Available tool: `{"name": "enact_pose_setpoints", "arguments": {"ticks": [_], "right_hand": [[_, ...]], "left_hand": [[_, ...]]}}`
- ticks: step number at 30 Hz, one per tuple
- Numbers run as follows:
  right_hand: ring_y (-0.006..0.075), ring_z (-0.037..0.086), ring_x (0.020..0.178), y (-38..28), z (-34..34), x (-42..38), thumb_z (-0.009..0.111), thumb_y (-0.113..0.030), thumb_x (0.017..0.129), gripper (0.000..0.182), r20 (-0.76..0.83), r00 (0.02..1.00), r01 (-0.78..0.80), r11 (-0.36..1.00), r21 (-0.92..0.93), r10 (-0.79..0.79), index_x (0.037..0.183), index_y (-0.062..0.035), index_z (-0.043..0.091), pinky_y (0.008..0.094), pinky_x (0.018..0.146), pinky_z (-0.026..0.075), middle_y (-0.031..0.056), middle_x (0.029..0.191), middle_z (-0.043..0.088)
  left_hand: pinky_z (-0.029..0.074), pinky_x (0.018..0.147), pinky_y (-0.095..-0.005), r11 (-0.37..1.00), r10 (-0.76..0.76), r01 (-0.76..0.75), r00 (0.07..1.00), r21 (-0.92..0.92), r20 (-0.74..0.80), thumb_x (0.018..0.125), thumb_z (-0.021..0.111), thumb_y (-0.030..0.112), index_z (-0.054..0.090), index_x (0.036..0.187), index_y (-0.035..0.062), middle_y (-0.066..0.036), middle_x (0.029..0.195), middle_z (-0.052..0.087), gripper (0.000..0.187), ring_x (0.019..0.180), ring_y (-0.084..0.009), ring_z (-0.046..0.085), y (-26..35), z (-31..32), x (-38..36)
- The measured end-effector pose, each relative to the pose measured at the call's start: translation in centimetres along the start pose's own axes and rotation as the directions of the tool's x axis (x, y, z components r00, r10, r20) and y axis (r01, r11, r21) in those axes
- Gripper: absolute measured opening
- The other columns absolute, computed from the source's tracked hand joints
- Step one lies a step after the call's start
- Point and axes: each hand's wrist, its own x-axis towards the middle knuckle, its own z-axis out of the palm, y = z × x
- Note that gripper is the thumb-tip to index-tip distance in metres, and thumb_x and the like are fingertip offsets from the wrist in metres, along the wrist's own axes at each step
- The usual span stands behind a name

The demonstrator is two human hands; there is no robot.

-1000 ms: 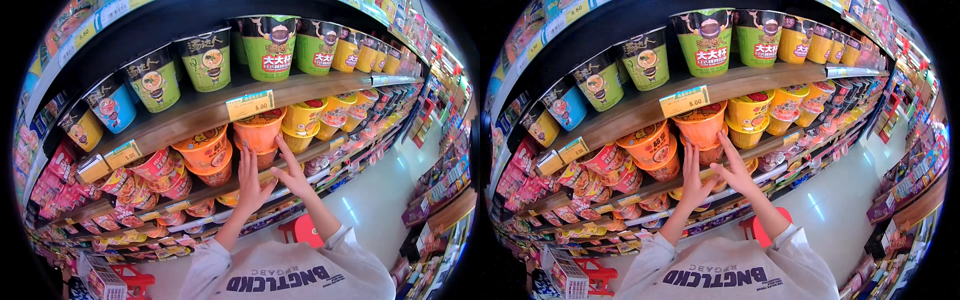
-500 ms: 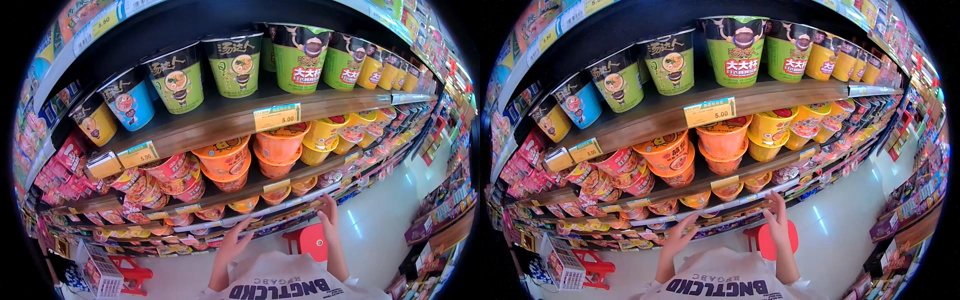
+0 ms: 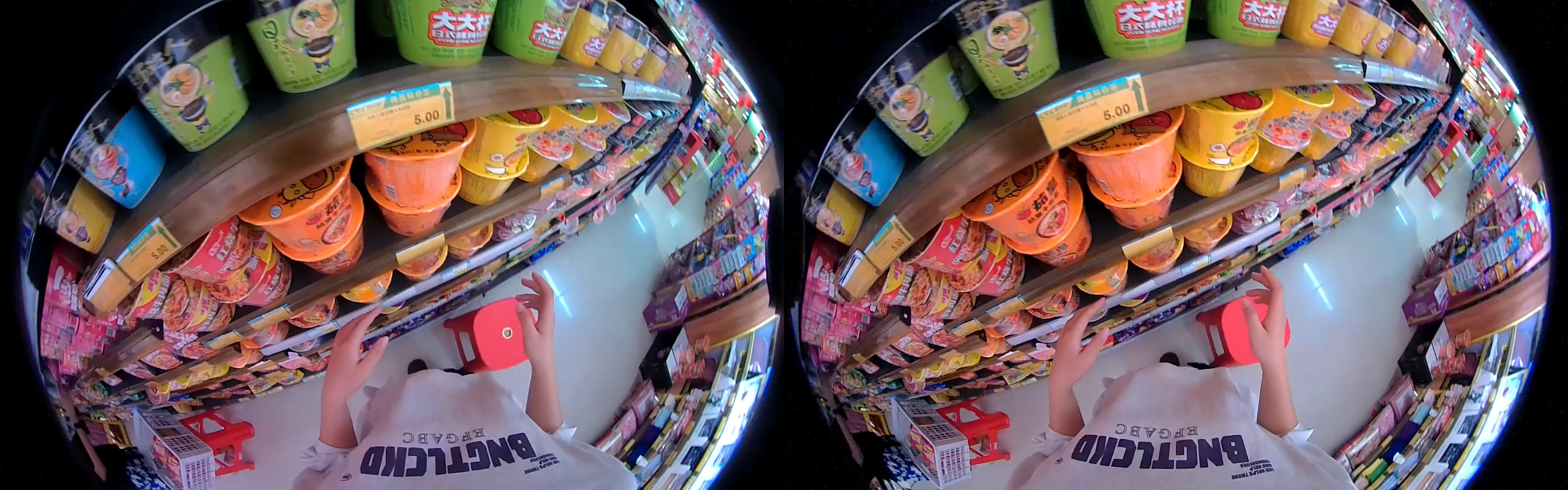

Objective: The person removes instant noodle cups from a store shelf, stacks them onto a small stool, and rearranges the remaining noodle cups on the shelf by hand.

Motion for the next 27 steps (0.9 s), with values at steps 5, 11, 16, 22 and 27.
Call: {"name": "enact_pose_setpoints", "arguments": {"ticks": [5, 11, 16, 22, 27], "right_hand": [[0.0162, 0.054, 0.089, 0.8, -1.6, -2.5, 0.054, -0.002, 0.082, 0.052, -0.148, 0.980, -0.150, 0.985, -0.081, 0.137, 0.130, -0.0039, 0.035, 0.0296, 0.079, 0.046, 0.0138, 0.118, 0.050], [0.0156, 0.054, 0.087, 0.4, -3.2, -5.8, 0.054, -0.002, 0.082, 0.049, -0.264, 0.952, -0.207, 0.961, -0.185, 0.155, 0.128, -0.0030, 0.037, 0.0299, 0.078, 0.045, 0.0141, 0.116, 0.051], [0.0172, 0.054, 0.088, -0.6, -3.5, -6.7, 0.057, -0.004, 0.081, 0.049, -0.227, 0.965, -0.200, 0.927, -0.317, 0.130, 0.127, -0.0036, 0.039, 0.0302, 0.081, 0.044, 0.0120, 0.115, 0.052], [0.0181, 0.055, 0.093, -2.4, -3.3, -6.1, 0.058, -0.004, 0.080, 0.049, -0.202, 0.971, -0.200, 0.895, -0.398, 0.127, 0.126, -0.0040, 0.041, 0.0310, 0.081, 0.043, 0.0119, 0.118, 0.051], [0.0241, 0.057, 0.092, -1.8, -3.9, -5.8, 0.059, -0.010, 0.080, 0.041, -0.174, 0.983, -0.137, 0.867, -0.479, 0.059, 0.119, -0.0035, 0.047, 0.0337, 0.078, 0.046, 0.0127, 0.112, 0.053]], "left_hand": [[0.034, 0.095, -0.0376, 0.999, -0.022, 0.019, 0.998, 0.045, 0.067, 0.080, 0.061, 0.019, 0.049, 0.123, 0.0058, -0.016, 0.117, 0.053, 0.046, 0.109, -0.0313, 0.048, -1.4, 0.6, -0.1], [0.032, 0.096, -0.0383, 0.998, 0.056, -0.059, 0.981, 0.013, 0.184, 0.081, 0.060, 0.019, 0.049, 0.123, 0.0057, -0.016, 0.116, 0.053, 0.046, 0.110, -0.0314, 0.047, -1.5, 1.5, 0.8], [0.031, 0.097, -0.0393, 0.991, 0.123, -0.130, 0.970, 0.022, 0.212, 0.080, 0.060, 0.018, 0.049, 0.122, 0.0051, -0.016, 0.118, 0.052, 0.045, 0.111, -0.0315, 0.047, -0.9, 2.3, 1.6], [0.032, 0.097, -0.0390, 0.985, 0.174, -0.172, 0.963, -0.024, 0.207, 0.079, 0.061, 0.016, 0.052, 0.119, 0.0045, -0.015, 0.117, 0.053, 0.043, 0.111, -0.0315, 0.047, -2.5, 3.3, 2.5], [0.031, 0.098, -0.0396, 0.983, 0.177, -0.182, 0.952, -0.003, 0.251, 0.079, 0.060, 0.017, 0.051, 0.119, 0.0044, -0.016, 0.118, 0.052, 0.043, 0.112, -0.0321, 0.046, -1.8, 3.9, 3.7]]}}
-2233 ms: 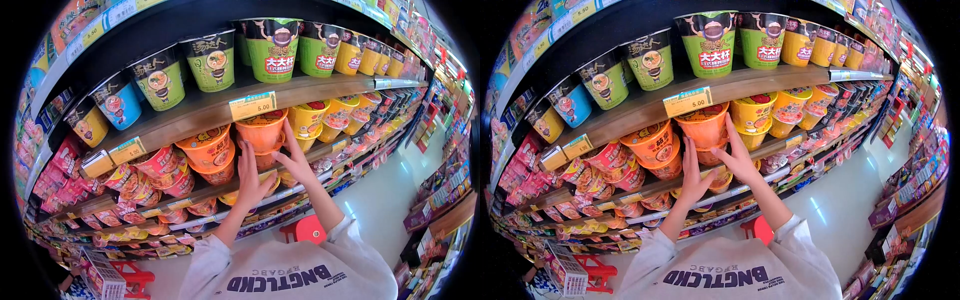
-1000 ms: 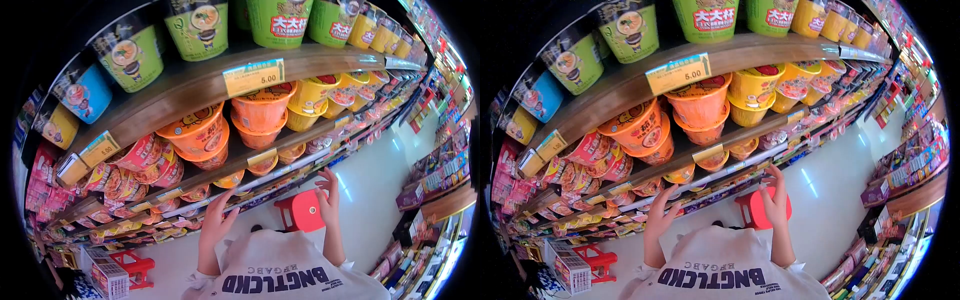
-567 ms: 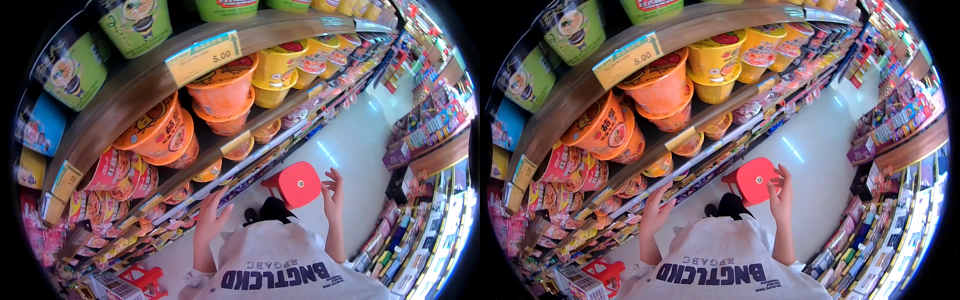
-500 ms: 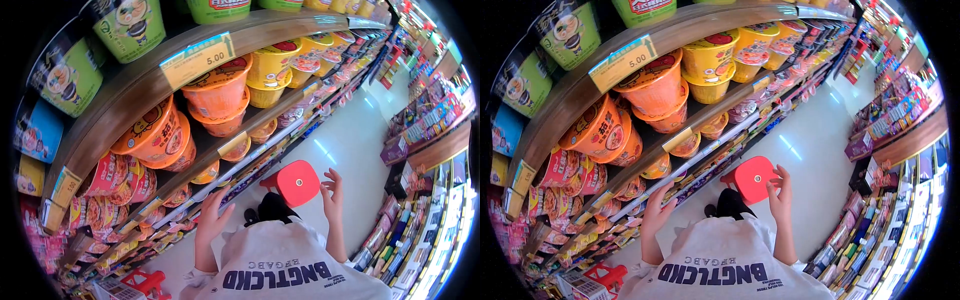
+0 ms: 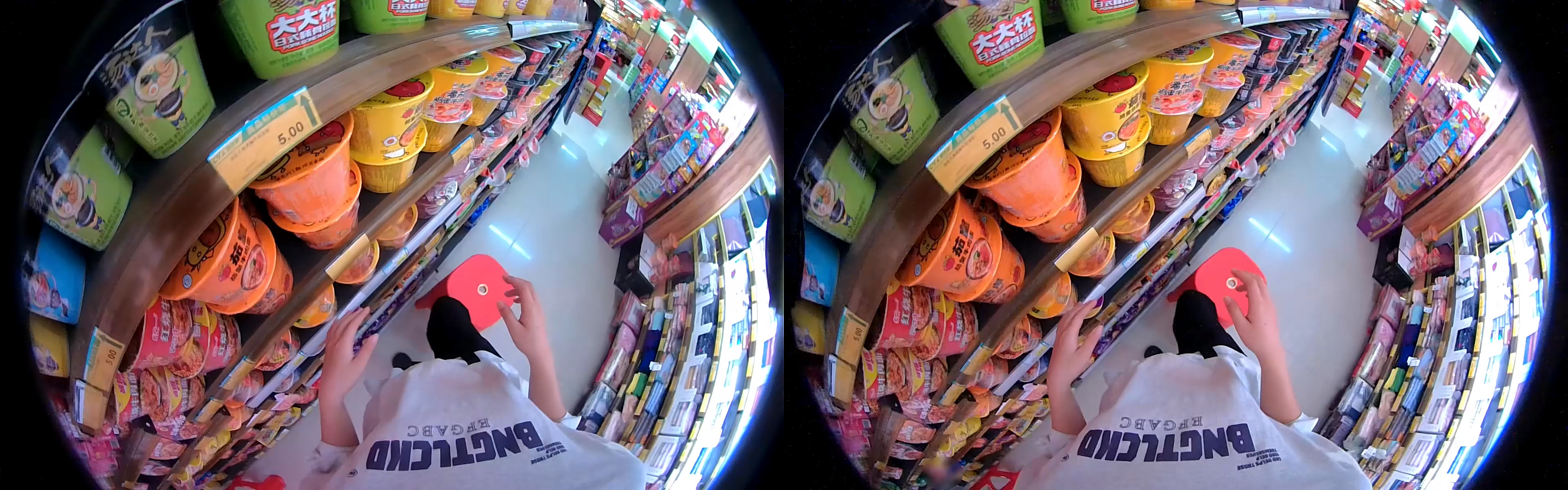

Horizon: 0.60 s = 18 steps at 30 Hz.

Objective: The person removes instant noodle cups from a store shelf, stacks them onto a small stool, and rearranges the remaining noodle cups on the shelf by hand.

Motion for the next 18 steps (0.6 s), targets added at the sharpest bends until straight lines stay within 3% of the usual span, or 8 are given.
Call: {"name": "enact_pose_setpoints", "arguments": {"ticks": [3, 7, 10, 15, 17, 18], "right_hand": [[0.0255, 0.057, 0.091, 0.6, 0.1, 1.0, 0.059, -0.010, 0.080, 0.037, 0.009, 1.000, 0.024, 1.000, 0.003, -0.024, 0.115, -0.0038, 0.049, 0.0345, 0.077, 0.046, 0.0131, 0.110, 0.053], [0.0268, 0.057, 0.091, 0.7, 0.3, 3.2, 0.059, -0.010, 0.080, 0.035, 0.086, 0.996, 0.010, 1.000, -0.028, -0.008, 0.113, -0.0045, 0.050, 0.0345, 0.077, 0.047, 0.0133, 0.108, 0.052], [0.0262, 0.056, 0.092, 1.2, 1.1, 5.6, 0.060, -0.008, 0.079, 0.035, 0.167, 0.984, 0.044, 0.995, 0.094, -0.059, 0.112, -0.0028, 0.051, 0.0330, 0.077, 0.048, 0.0141, 0.110, 0.051], [0.0263, 0.056, 0.092, 3.0, 2.0, 11.2, 0.059, -0.009, 0.079, 0.036, 0.251, 0.949, 0.147, 0.973, 0.175, -0.189, 0.113, -0.0019, 0.050, 0.0317, 0.074, 0.049, 0.0148, 0.111, 0.050], [0.0264, 0.055, 0.092, 3.2, 1.8, 13.9, 0.059, -0.009, 0.080, 0.037, 0.281, 0.913, 0.249, 0.950, 0.188, -0.295, 0.115, -0.0021, 0.049, 0.0299, 0.073, 0.049, 0.0150, 0.110, 0.050], [0.0284, 0.054, 0.097, 3.5, 1.6, 15.1, 0.059, -0.010, 0.080, 0.038, 0.313, 0.904, 0.226, 0.946, 0.231, -0.292, 0.116, -0.0020, 0.048, 0.0317, 0.078, 0.047, 0.0152, 0.111, 0.051]], "left_hand": [[0.029, 0.099, -0.0399, 0.996, 0.059, -0.059, 0.998, 0.062, 0.002, 0.080, 0.060, 0.018, 0.051, 0.120, 0.0047, -0.016, 0.120, 0.051, 0.043, 0.113, -0.0326, 0.045, 0.6, 0.1, 1.6], [0.028, 0.101, -0.0402, 0.999, 0.024, -0.025, 0.999, 0.038, 0.024, 0.081, 0.060, 0.020, 0.050, 0.121, 0.0054, -0.016, 0.121, 0.051, 0.044, 0.114, -0.0323, 0.045, 0.9, 0.8, 3.3], [0.033, 0.098, -0.0370, 0.999, -0.036, 0.035, 0.996, 0.006, 0.087, 0.081, 0.061, 0.019, 0.050, 0.122, 0.0052, -0.015, 0.122, 0.051, 0.045, 0.113, -0.0312, 0.046, 1.5, 1.3, 4.2], [0.033, 0.098, -0.0351, 0.990, -0.066, 0.072, 0.996, -0.118, 0.057, 0.080, 0.061, 0.018, 0.049, 0.123, 0.0043, -0.015, 0.126, 0.049, 0.047, 0.115, -0.0287, 0.047, 3.8, 2.8, 6.9], [0.032, 0.099, -0.0342, 0.982, 0.046, -0.051, 0.998, -0.184, -0.034, 0.079, 0.061, 0.015, 0.048, 0.124, 0.0033, -0.015, 0.127, 0.048, 0.048, 0.118, -0.0273, 0.045, 5.0, 3.5, 8.4], [0.028, 0.102, -0.0373, 0.977, 0.115, -0.123, 0.992, -0.174, -0.058, 0.076, 0.063, 0.019, 0.046, 0.126, 0.0027, -0.017, 0.132, 0.042, 0.055, 0.124, -0.0291, 0.039, 5.7, 3.7, 9.4]]}}
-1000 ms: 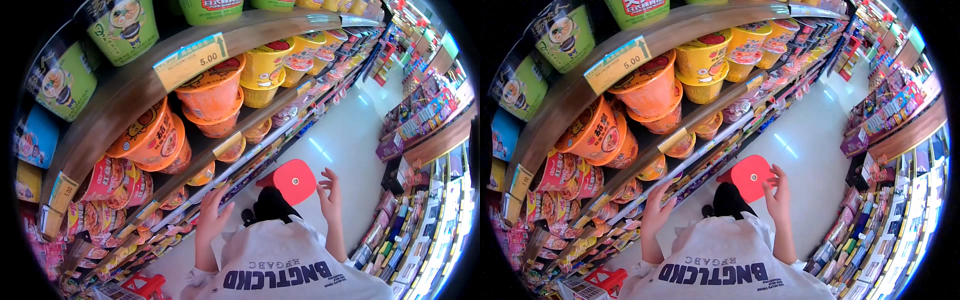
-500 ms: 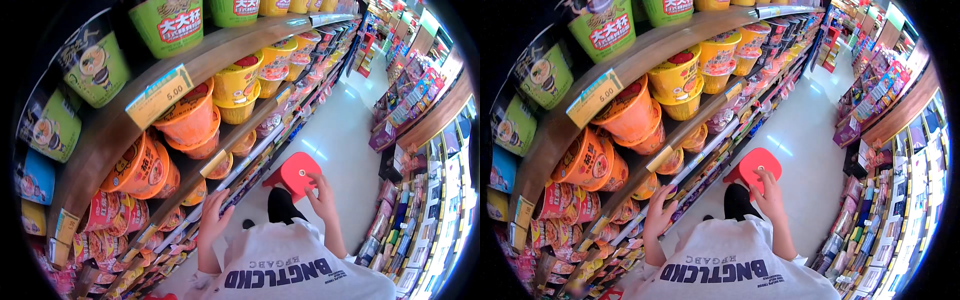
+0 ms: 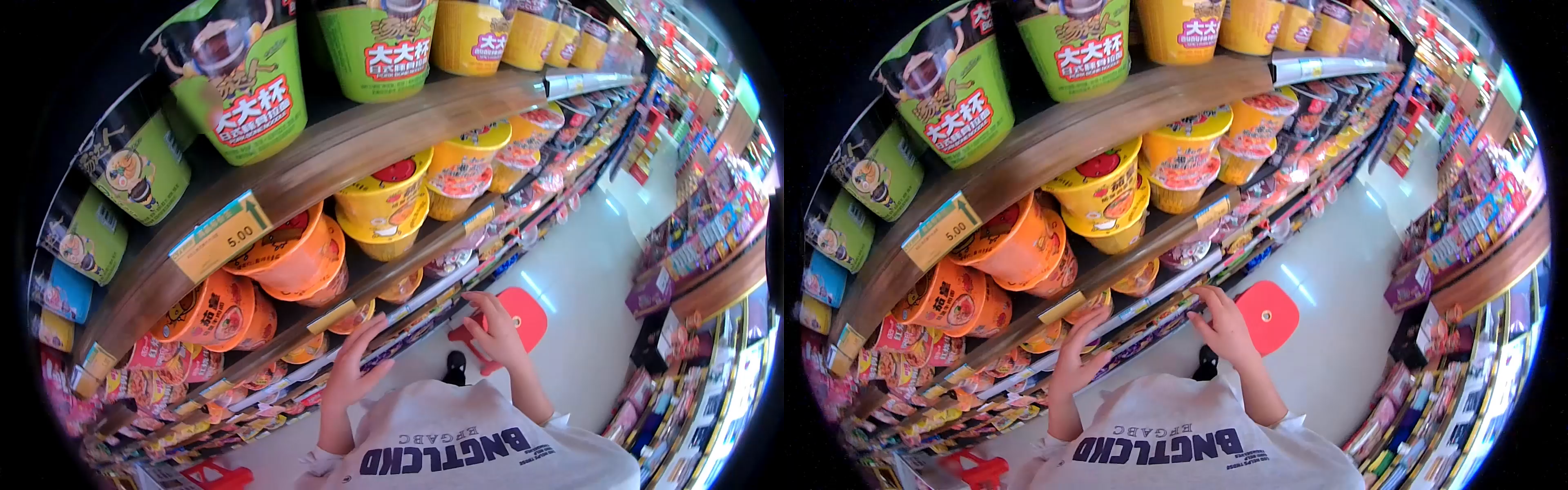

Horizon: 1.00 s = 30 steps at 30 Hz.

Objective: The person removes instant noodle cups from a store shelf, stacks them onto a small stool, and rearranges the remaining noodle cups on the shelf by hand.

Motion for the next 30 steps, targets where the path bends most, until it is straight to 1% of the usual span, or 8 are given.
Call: {"name": "enact_pose_setpoints", "arguments": {"ticks": [3, 7, 9, 13, 15, 20, 24, 30], "right_hand": [[0.0310, 0.048, 0.111, 1.5, -2.4, 2.6, 0.059, -0.013, 0.080, 0.044, 0.075, 0.993, 0.092, 0.994, 0.061, -0.096, 0.120, -0.0031, 0.046, 0.0377, 0.094, 0.037, 0.0153, 0.118, 0.051], [0.0304, 0.043, 0.119, 0.4, -5.6, 6.5, 0.060, -0.015, 0.079, 0.053, 0.139, 0.967, 0.172, 0.949, 0.263, -0.214, 0.127, -0.0043, 0.041, 0.0376, 0.099, 0.033, 0.0152, 0.129, 0.045], [0.0315, 0.033, 0.127, -0.5, -6.4, 9.1, 0.062, -0.019, 0.079, 0.064, 0.137, 0.883, 0.392, 0.865, 0.314, -0.450, 0.134, -0.0044, 0.033, 0.0386, 0.103, 0.026, 0.0171, 0.138, 0.033], [0.0328, 0.024, 0.132, -2.5, -5.9, 13.6, 0.062, -0.022, 0.079, 0.070, 0.138, 0.764, 0.540, 0.741, 0.399, -0.630, 0.137, -0.0038, 0.026, 0.0396, 0.106, 0.020, 0.0195, 0.143, 0.023], [0.0329, 0.018, 0.134, -2.8, -4.7, 15.3, 0.062, -0.023, 0.079, 0.075, 0.097, 0.755, 0.536, 0.696, 0.477, -0.648, 0.139, -0.0030, 0.021, 0.0389, 0.107, 0.016, 0.0214, 0.145, 0.017], [0.0329, 0.016, 0.134, -2.7, -2.7, 16.7, 0.061, -0.030, 0.080, 0.085, 0.073, 0.769, 0.511, 0.679, 0.527, -0.635, 0.140, 0.0025, 0.010, 0.0387, 0.108, 0.014, 0.0226, 0.144, 0.015], [0.0327, 0.016, 0.134, -3.0, -3.5, 14.6, 0.061, -0.034, 0.080, 0.087, -0.023, 0.799, 0.509, 0.656, 0.557, -0.601, 0.139, 0.0041, 0.009, 0.0388, 0.107, 0.015, 0.0228, 0.144, 0.014], [0.0279, 0.022, 0.130, -3.0, -2.3, 7.8, 0.054, -0.049, 0.080, 0.092, -0.170, 0.935, 0.339, 0.650, 0.680, -0.310, 0.138, 0.0053, 0.007, 0.0377, 0.106, 0.018, 0.0191, 0.140, 0.019]], "left_hand": [[0.025, 0.103, -0.0419, 0.991, 0.130, -0.131, 0.972, 0.008, -0.196, 0.072, 0.066, 0.026, 0.042, 0.129, 0.0030, -0.021, 0.138, 0.032, 0.066, 0.128, -0.0332, 0.031, 2.1, 1.8, 3.4], [0.015, 0.106, -0.0430, 0.932, 0.344, -0.259, 0.851, 0.253, -0.396, 0.072, 0.062, 0.034, 0.028, 0.135, -0.0007, -0.024, 0.142, 0.021, 0.079, 0.132, -0.0354, 0.021, 3.4, 2.5, 8.1], [0.013, 0.107, -0.0427, 0.930, 0.344, -0.238, 0.828, 0.278, -0.442, 0.071, 0.063, 0.030, 0.018, 0.138, -0.0025, -0.023, 0.144, 0.013, 0.086, 0.134, -0.0343, 0.015, 4.4, 2.8, 10.2], [0.006, 0.109, -0.0400, 0.927, 0.370, -0.274, 0.775, 0.255, -0.512, 0.069, 0.066, 0.023, -0.004, 0.140, -0.0004, -0.018, 0.147, -0.005, 0.103, 0.136, -0.0293, 0.003, 4.7, 3.4, 13.1], [0.004, 0.109, -0.0379, 0.936, 0.352, -0.287, 0.713, 0.205, -0.606, 0.069, 0.066, 0.020, -0.008, 0.140, 0.0002, -0.017, 0.147, -0.005, 0.105, 0.136, -0.0277, 0.002, 5.3, 3.9, 14.0], [0.004, 0.109, -0.0364, 0.958, 0.272, -0.268, 0.721, 0.106, -0.637, 0.069, 0.065, 0.012, -0.010, 0.140, 0.0020, -0.016, 0.147, -0.004, 0.103, 0.136, -0.0265, 0.003, 5.5, 4.3, 14.7], [0.008, 0.108, -0.0379, 0.967, 0.248, -0.219, 0.697, 0.130, -0.673, 0.069, 0.067, 0.022, -0.006, 0.140, -0.0006, -0.019, 0.145, 0.004, 0.104, 0.135, -0.0301, 0.010, 6.3, 5.6, 13.0], [0.018, 0.106, -0.0425, 0.974, 0.207, -0.219, 0.740, 0.062, -0.640, 0.070, 0.066, 0.021, 0.001, 0.138, -0.0050, -0.020, 0.133, 0.016, 0.098, 0.127, -0.0315, 0.021, 7.7, 8.9, 8.2]]}}
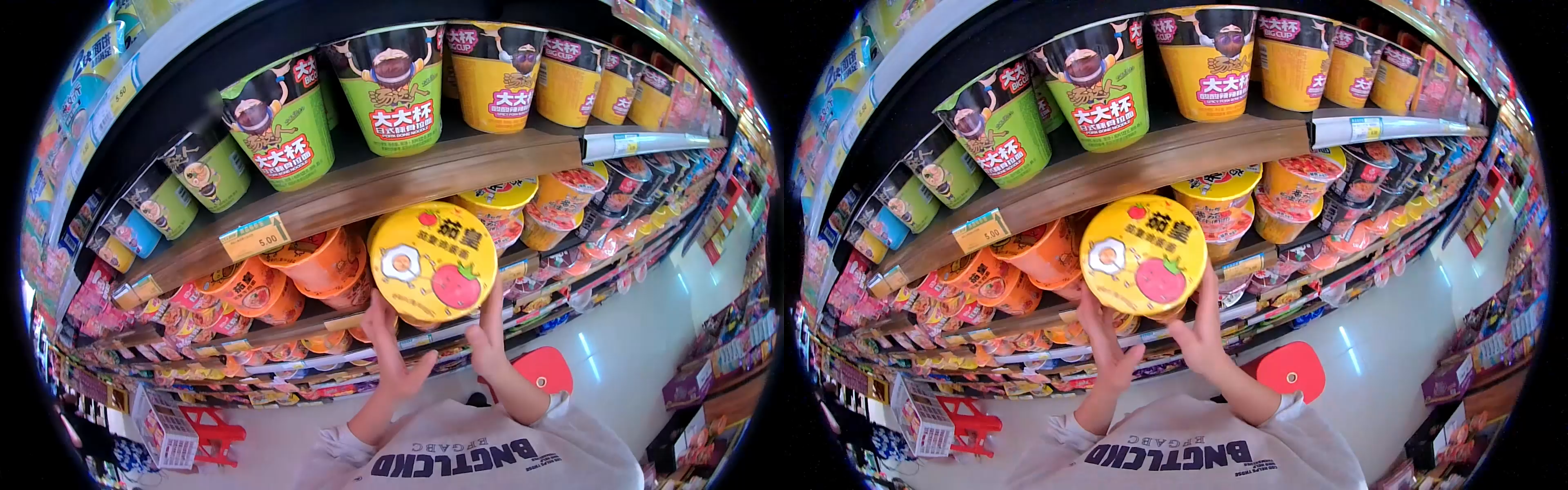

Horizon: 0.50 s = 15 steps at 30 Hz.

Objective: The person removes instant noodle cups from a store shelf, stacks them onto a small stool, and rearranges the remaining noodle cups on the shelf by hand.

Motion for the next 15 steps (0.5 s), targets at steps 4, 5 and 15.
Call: {"name": "enact_pose_setpoints", "arguments": {"ticks": [4, 5, 15], "right_hand": [[0.0221, 0.027, 0.127, 0.5, 1.5, -2.3, 0.041, -0.044, 0.088, 0.075, -0.229, 0.961, -0.072, 0.943, 0.324, 0.152, 0.138, 0.0027, 0.010, 0.0341, 0.105, 0.021, 0.0152, 0.137, 0.026], [0.0211, 0.029, 0.126, 0.7, 1.9, -2.9, 0.040, -0.039, 0.090, 0.069, -0.270, 0.949, -0.046, 0.921, 0.386, 0.161, 0.138, 0.0022, 0.011, 0.0332, 0.104, 0.022, 0.0148, 0.136, 0.028], [0.0182, 0.032, 0.121, 0.3, 4.7, -9.0, 0.042, -0.014, 0.090, 0.051, -0.407, 0.842, -0.277, 0.932, 0.236, 0.353, 0.135, 0.0014, 0.024, 0.0292, 0.102, 0.023, 0.0124, 0.132, 0.034]], "left_hand": [[0.026, 0.103, -0.0413, 0.991, -0.103, 0.091, 0.986, 0.097, 0.133, 0.073, 0.067, 0.023, 0.007, 0.140, 0.0003, -0.013, 0.136, 0.011, 0.092, 0.128, -0.0263, 0.021, -0.9, -1.5, -2.1], [0.026, 0.103, -0.0413, 0.992, -0.104, 0.092, 0.984, 0.090, 0.142, 0.073, 0.067, 0.023, 0.007, 0.140, 0.0003, -0.013, 0.136, 0.011, 0.092, 0.128, -0.0263, 0.021, -0.8, -1.9, -2.4], [0.029, 0.103, -0.0396, 0.974, -0.187, 0.216, 0.938, -0.073, 0.291, 0.072, 0.067, 0.014, 0.006, 0.140, 0.0000, -0.016, 0.136, 0.012, 0.092, 0.130, -0.0279, 0.021, -0.5, -4.7, -5.4]]}}
